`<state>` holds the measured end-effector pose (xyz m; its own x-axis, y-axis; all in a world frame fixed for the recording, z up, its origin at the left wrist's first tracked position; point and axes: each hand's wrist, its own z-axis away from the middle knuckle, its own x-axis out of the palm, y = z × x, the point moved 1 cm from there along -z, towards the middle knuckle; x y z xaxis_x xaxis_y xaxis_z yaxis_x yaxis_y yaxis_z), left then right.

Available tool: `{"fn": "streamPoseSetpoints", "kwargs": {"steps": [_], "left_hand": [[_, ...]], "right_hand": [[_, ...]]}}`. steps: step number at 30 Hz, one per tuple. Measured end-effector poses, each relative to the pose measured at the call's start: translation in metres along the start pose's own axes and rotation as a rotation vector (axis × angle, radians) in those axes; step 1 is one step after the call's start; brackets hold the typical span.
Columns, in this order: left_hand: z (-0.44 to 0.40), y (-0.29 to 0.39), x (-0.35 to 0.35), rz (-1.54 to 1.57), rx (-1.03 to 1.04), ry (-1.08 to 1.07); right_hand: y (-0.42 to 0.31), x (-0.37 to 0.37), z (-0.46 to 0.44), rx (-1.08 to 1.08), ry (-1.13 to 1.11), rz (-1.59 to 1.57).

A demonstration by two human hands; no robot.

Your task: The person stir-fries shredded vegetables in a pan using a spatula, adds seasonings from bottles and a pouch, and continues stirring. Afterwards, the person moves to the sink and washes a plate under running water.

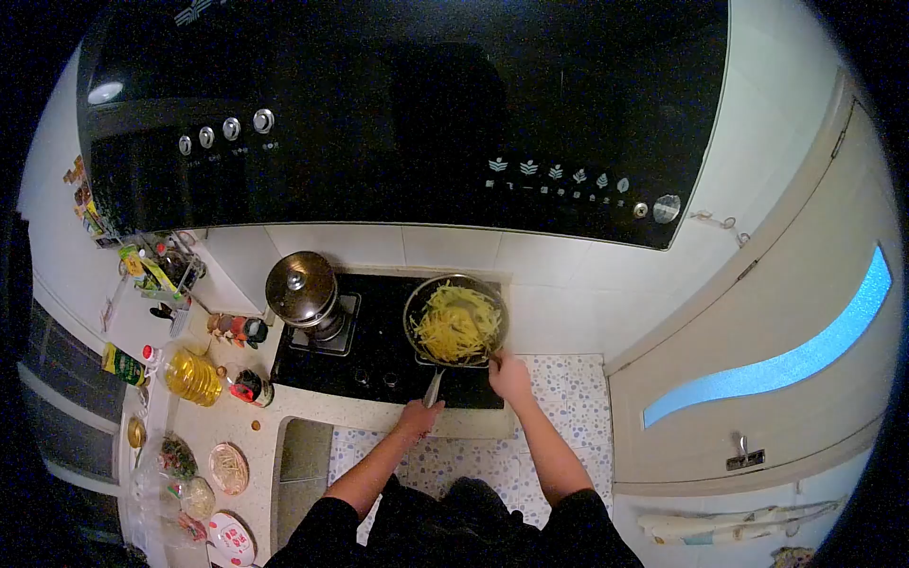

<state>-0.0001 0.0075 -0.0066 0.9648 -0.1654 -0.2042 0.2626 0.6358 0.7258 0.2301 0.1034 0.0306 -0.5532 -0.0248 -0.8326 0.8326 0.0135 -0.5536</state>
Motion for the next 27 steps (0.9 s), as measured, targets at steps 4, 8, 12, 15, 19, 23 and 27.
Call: {"fn": "streamPoseSetpoints", "kwargs": {"steps": [4, 8, 12, 15, 19, 23, 27], "left_hand": [[0.019, 0.019, 0.022, -0.031, -0.033, 0.002], [0.01, 0.021, 0.001, -0.041, -0.041, 0.056], [0.002, 0.014, 0.004, 0.005, -0.046, 0.039], [-0.014, -0.003, 0.008, 0.032, -0.017, 0.006], [-0.025, -0.014, 0.009, 0.069, -0.024, -0.052], [-0.018, -0.019, -0.002, 0.604, -0.083, -0.258], [-0.014, -0.068, -0.029, 0.695, -0.054, -0.077]], "right_hand": [[-0.022, -0.088, 0.055, -0.072, -0.11, 0.232], [-0.027, -0.117, 0.043, -0.141, -0.153, 0.287], [-0.008, -0.098, 0.009, -0.114, -0.156, 0.225], [-0.007, -0.062, -0.009, -0.085, -0.099, 0.152], [0.005, -0.003, 0.006, -0.113, 0.012, 0.068], [0.007, 0.022, 0.035, -0.028, 0.009, 0.046], [0.009, 0.033, 0.058, 0.034, -0.004, 0.05]]}}
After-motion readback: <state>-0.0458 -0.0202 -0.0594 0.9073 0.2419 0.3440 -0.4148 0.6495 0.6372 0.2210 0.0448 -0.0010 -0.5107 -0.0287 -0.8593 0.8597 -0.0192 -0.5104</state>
